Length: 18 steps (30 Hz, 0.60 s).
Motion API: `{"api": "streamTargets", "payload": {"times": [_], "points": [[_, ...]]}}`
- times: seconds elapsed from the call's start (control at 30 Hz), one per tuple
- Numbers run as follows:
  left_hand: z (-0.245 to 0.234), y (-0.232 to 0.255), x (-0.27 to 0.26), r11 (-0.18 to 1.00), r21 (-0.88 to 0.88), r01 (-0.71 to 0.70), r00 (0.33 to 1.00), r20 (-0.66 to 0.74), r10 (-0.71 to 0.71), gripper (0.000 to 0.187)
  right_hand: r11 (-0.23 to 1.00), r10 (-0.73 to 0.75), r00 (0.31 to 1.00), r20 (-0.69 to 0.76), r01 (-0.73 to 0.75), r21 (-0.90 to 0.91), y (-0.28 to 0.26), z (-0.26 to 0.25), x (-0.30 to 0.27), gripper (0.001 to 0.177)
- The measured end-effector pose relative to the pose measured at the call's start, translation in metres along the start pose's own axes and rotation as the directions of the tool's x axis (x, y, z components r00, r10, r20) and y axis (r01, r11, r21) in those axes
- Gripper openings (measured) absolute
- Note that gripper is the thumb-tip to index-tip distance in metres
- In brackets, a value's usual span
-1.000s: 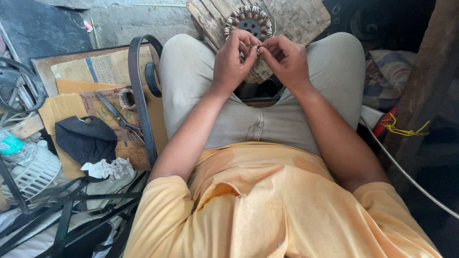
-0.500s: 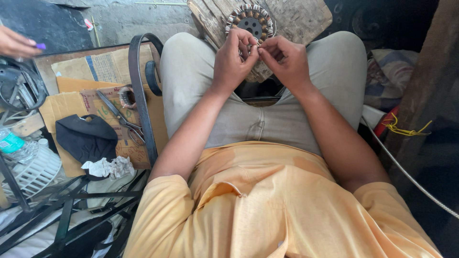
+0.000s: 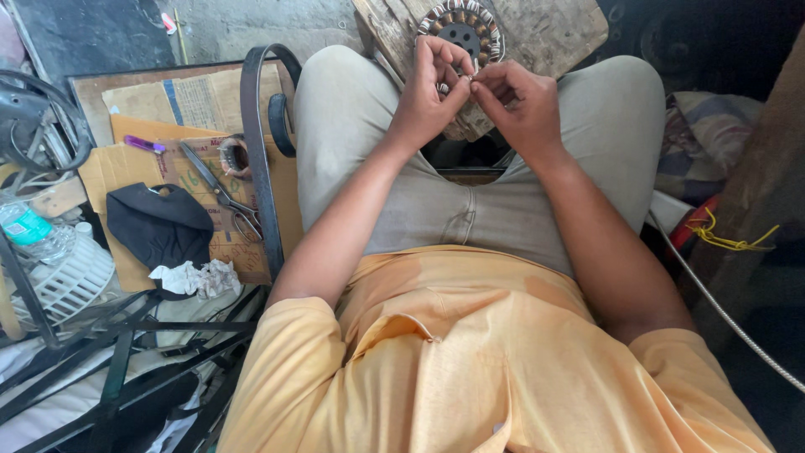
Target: The person uses shears to cut a wire on a circular metal component with copper windings. They then tie a white string around the windings to secure them, adjusting the string and component throughout the process.
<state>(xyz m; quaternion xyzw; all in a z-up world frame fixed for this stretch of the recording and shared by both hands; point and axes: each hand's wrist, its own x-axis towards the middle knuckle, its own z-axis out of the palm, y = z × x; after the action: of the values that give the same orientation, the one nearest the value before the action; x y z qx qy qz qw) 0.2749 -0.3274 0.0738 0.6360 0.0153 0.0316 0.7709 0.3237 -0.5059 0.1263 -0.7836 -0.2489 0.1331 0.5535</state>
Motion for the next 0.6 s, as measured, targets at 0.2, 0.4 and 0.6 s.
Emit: {"api": "streamTargets", "payload": {"times": [0.2,0.4,0.6], "points": [[-0.0004,0.002,-0.0004,0.997,0.036,-0.075,0.997,-0.003,0.075,0.039,0.999,-0.034,0.999,0.009,0.034,-0.008,0.0012,-0.0012,-0.0007,0.009],[0.0008,-0.0018,0.0016,0.991,0.13,-0.033,0.993,-0.108,0.047,0.042,0.997,-0.025,1.0,-0.005,0.025,-0.079,0.0057,-0.0021,-0.001,0.011],[-0.0004,-0.0017,0.003,0.996,0.078,-0.053,0.99,-0.124,0.062,0.037,0.999,0.051,0.998,-0.027,-0.051,-0.003,0.0054,-0.0012,-0.0002,0.01]]}}
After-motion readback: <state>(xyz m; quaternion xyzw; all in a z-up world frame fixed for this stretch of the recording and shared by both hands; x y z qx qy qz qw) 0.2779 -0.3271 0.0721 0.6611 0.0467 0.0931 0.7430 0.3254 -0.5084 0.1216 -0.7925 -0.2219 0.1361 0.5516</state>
